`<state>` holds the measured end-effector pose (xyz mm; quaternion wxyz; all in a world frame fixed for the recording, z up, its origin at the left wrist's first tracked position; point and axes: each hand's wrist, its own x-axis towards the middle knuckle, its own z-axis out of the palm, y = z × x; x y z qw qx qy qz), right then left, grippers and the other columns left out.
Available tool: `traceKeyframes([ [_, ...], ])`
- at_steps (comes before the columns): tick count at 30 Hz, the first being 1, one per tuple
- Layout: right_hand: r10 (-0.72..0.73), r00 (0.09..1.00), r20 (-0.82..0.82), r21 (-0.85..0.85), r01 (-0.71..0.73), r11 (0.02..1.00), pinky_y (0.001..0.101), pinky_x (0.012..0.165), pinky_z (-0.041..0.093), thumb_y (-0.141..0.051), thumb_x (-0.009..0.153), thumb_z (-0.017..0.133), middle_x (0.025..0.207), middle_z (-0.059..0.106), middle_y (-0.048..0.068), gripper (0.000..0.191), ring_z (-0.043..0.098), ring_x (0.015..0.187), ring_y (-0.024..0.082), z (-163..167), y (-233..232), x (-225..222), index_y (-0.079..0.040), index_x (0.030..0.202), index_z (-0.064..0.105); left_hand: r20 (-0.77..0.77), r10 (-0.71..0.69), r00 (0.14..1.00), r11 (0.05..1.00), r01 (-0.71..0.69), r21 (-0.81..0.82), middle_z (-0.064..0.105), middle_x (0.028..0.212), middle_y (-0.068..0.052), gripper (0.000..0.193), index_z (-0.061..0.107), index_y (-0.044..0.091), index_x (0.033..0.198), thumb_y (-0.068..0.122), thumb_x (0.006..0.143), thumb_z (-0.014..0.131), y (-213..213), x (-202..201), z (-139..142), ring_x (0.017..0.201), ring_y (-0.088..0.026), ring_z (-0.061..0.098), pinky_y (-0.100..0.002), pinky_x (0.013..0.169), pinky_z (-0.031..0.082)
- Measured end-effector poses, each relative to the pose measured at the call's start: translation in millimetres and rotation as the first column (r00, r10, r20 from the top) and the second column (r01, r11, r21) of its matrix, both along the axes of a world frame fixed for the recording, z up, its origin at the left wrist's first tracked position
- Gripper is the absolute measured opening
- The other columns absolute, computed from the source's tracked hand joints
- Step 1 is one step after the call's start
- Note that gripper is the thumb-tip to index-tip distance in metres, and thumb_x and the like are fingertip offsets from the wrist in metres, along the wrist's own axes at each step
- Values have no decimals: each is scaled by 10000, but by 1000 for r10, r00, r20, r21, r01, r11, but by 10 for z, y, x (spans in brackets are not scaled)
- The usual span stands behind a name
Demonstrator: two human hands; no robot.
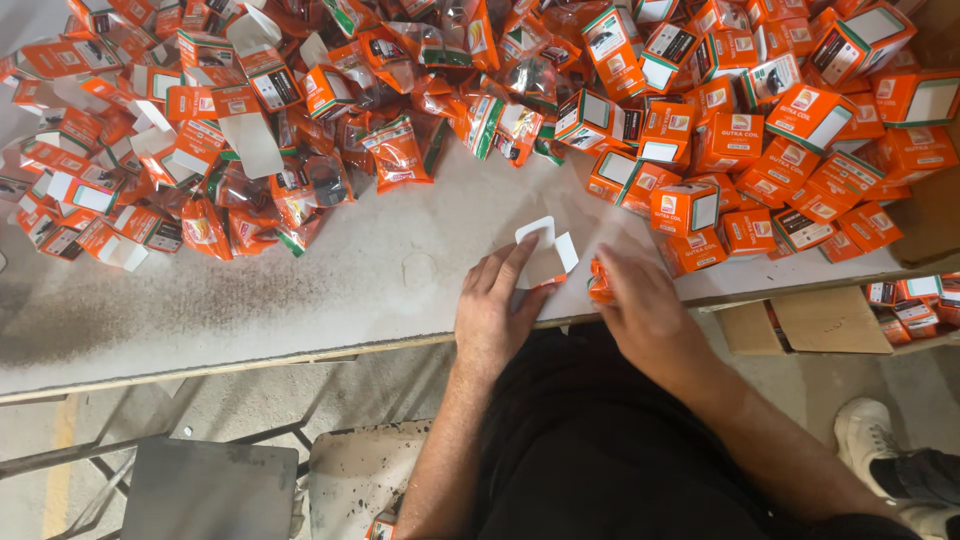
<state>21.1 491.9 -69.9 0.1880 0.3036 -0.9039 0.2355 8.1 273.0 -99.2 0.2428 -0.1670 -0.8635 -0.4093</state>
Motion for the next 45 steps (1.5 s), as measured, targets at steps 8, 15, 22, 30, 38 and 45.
traceKeyframes([
  [8,272,938,-214,-26,-284,958,421,932,504,-102,854,831,1209,684,118,374,639,1101,297,398,-199,-300,-27,1177,659,16,1,1000,999,0,-53,682,1250,-138,779,486,114,1497,162,799,829,-5,-12,-28,1127,-349,667,-458,977,527],
  [15,350,936,-37,132,-343,930,454,984,475,-38,895,701,1154,678,79,246,621,1151,275,476,-267,-519,-22,1139,675,-10,16,1000,1000,-16,-10,677,1273,-124,646,537,96,1409,186,844,838,17,2,-31,1134,-332,675,-451,962,532],
  [22,226,939,-258,88,-210,974,497,1066,433,-44,907,684,1275,654,68,315,560,1215,300,299,-196,-460,-58,1221,661,-65,29,997,997,-33,-75,666,1197,-120,514,644,87,1277,208,820,845,47,8,83,1073,-325,674,-454,925,538],
  [30,168,943,-288,218,-106,970,527,1054,374,-97,901,701,1155,706,84,444,539,1205,274,101,-216,-287,-12,1333,638,-56,30,998,995,-35,-98,628,1258,-149,451,627,60,1242,203,857,813,49,36,26,1121,-361,654,-477,967,540],
  [38,159,973,-165,138,-137,981,518,1011,340,-122,841,692,1125,699,125,487,529,1160,318,16,-296,-403,-38,1316,623,-47,169,985,964,-155,214,548,1246,-207,596,561,-23,1241,236,810,880,42,127,-57,1134,-381,602,-450,928,545],
  [45,190,972,-142,69,-181,981,528,1009,376,-92,857,684,1150,709,81,525,548,1130,310,6,-299,-419,-11,1366,587,-250,40,967,993,-67,-100,642,1324,-73,438,664,58,1276,74,863,810,15,150,17,1218,-301,637,-436,1045,528],
])
